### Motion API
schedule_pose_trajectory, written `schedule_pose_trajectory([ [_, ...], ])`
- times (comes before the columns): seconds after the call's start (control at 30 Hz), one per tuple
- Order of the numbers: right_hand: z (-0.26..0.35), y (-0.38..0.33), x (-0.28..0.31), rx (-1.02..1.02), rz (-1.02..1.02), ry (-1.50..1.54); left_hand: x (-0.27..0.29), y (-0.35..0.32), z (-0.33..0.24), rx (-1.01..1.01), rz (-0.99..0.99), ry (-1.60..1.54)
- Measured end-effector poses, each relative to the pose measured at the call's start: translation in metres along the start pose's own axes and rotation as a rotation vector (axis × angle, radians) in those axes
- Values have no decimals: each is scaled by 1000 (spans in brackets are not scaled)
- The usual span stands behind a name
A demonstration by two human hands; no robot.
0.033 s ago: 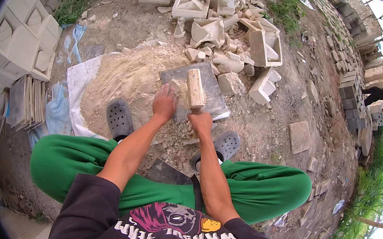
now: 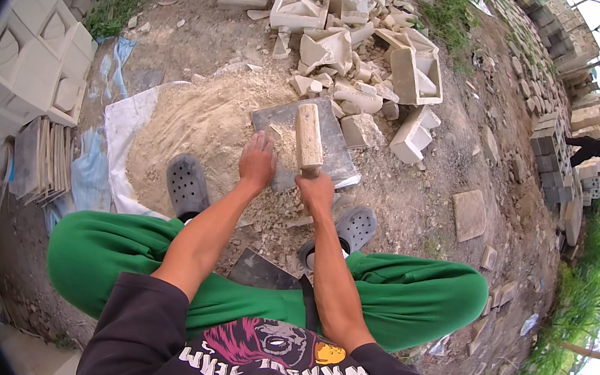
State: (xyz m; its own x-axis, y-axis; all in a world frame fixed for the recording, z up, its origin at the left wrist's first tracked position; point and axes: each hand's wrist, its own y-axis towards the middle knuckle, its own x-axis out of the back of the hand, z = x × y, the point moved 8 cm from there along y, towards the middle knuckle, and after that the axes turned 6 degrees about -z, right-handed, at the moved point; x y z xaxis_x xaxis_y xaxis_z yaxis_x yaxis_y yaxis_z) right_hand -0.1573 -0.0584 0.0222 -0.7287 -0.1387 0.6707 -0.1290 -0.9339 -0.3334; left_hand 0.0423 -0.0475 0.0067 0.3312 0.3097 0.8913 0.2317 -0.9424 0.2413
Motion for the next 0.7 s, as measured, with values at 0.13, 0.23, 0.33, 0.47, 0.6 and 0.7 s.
schedule_pose_trajectory([
  [0.13,18,0,10,76,-115,206,5,0,3,6,-45,12],
  [0.23,-8,9,-7,138,-141,91,6,6,-4,26,-16,2],
  [0.33,-43,23,-24,-37,59,-5,11,17,-11,57,41,-5],
  [0.47,-36,15,-16,-171,169,99,11,24,5,204,215,-31],
  [0.6,-42,7,19,-213,-58,82,19,26,-1,103,165,67],
  [0.7,-61,13,35,-234,-136,36,9,29,1,144,273,-15],
])
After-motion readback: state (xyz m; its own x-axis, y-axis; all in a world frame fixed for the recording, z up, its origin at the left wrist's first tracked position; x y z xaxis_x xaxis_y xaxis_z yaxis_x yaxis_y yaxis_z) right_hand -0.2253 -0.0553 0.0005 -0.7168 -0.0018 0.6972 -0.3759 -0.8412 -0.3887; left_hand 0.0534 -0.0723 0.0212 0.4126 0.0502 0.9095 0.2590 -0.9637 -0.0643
